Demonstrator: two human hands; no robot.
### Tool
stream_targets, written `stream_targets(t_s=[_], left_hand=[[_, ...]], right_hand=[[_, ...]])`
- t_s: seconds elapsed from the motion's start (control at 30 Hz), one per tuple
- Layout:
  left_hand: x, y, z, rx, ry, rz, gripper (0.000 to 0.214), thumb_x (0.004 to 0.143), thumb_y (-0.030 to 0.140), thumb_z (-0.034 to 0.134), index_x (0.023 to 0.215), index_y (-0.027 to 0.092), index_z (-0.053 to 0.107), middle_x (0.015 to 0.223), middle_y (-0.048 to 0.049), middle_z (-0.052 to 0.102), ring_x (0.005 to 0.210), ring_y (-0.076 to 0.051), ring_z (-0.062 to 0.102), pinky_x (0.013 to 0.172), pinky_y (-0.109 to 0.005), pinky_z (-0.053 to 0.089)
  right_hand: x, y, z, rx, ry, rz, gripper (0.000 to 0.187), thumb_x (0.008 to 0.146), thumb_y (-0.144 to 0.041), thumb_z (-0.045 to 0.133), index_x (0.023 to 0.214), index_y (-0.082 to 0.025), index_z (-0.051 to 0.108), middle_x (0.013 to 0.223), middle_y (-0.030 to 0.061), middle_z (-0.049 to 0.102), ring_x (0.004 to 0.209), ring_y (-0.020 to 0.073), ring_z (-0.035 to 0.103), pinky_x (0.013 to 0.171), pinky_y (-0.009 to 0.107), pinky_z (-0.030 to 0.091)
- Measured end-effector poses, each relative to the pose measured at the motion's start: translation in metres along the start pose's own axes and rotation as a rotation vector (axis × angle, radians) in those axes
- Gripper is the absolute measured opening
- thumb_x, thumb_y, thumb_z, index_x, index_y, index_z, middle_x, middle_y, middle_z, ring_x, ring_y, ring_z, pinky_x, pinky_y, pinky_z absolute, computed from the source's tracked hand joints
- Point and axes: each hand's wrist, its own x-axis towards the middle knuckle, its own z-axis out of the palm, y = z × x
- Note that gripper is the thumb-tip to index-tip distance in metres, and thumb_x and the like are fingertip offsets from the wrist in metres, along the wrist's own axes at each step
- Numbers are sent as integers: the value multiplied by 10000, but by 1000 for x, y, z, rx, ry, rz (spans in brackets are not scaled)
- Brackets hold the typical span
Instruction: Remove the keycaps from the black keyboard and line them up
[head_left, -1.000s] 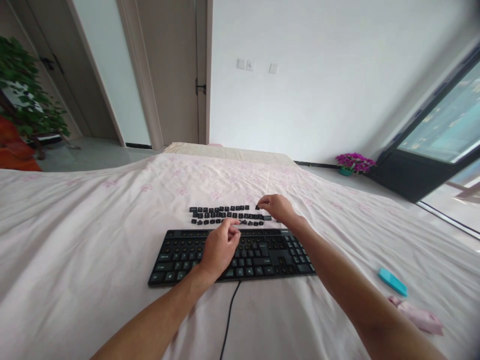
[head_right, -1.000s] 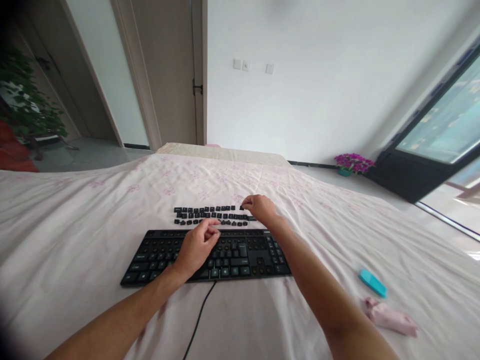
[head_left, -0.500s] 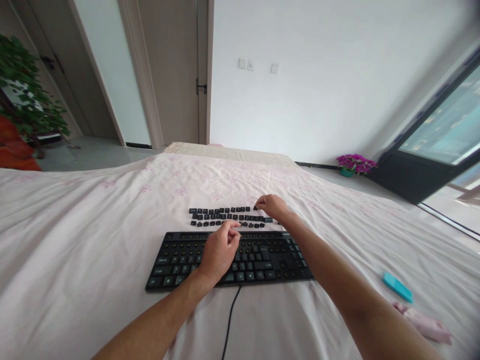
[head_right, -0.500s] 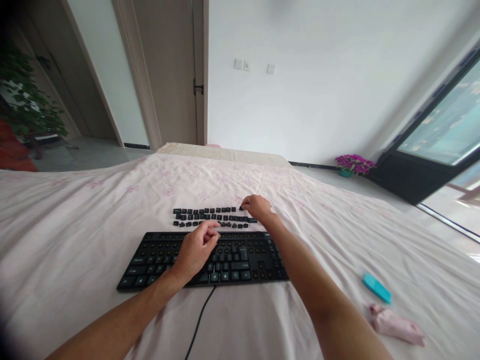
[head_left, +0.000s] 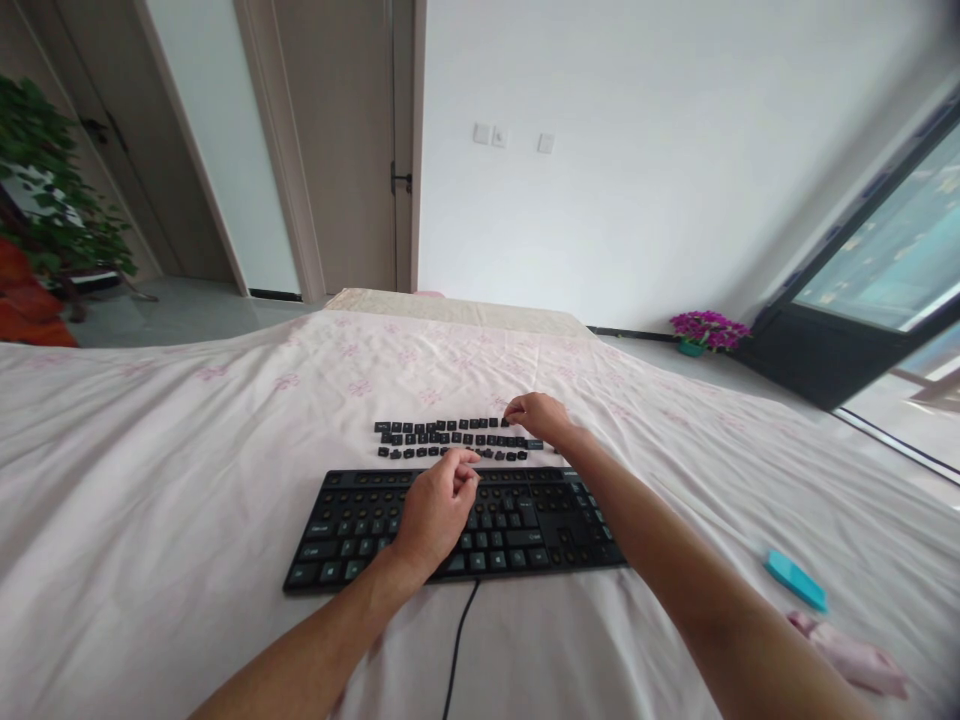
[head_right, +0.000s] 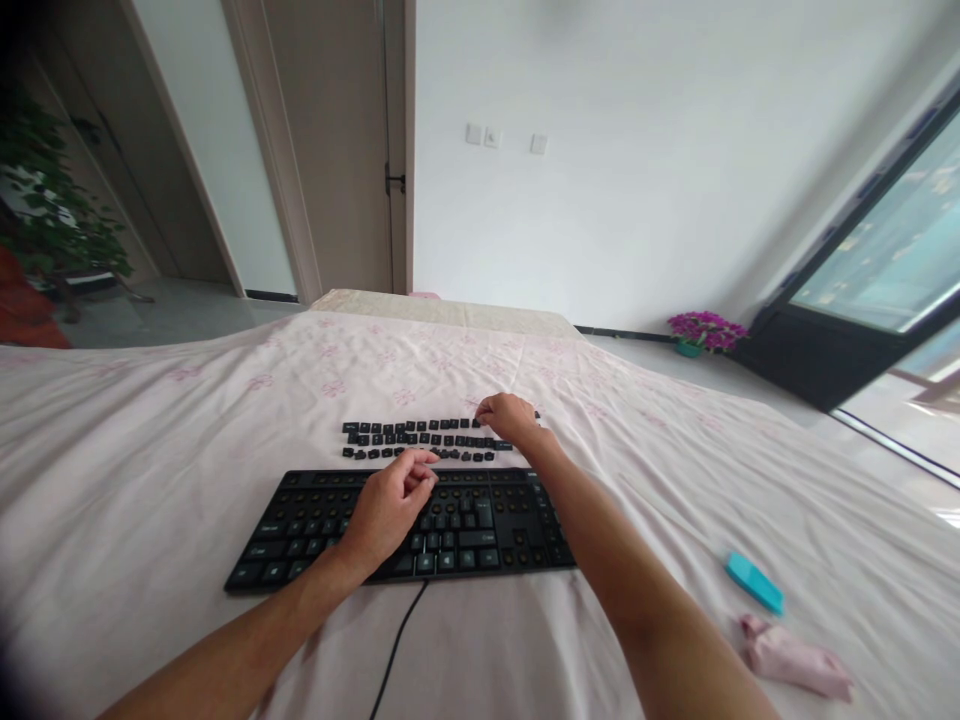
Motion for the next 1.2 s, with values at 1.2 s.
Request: stream_targets(t_s=[1.2], left_hand=[[-4, 0, 0, 91, -97, 75, 273, 769, 124, 558, 1006, 245, 620, 936, 27, 669, 730, -110, 610, 722, -240, 466]], right_hand=[[-134, -49, -25, 751, 113, -282, 218, 823, -330, 571, 699, -170, 651, 686, 13, 635, 546, 109, 537, 500, 211, 416]])
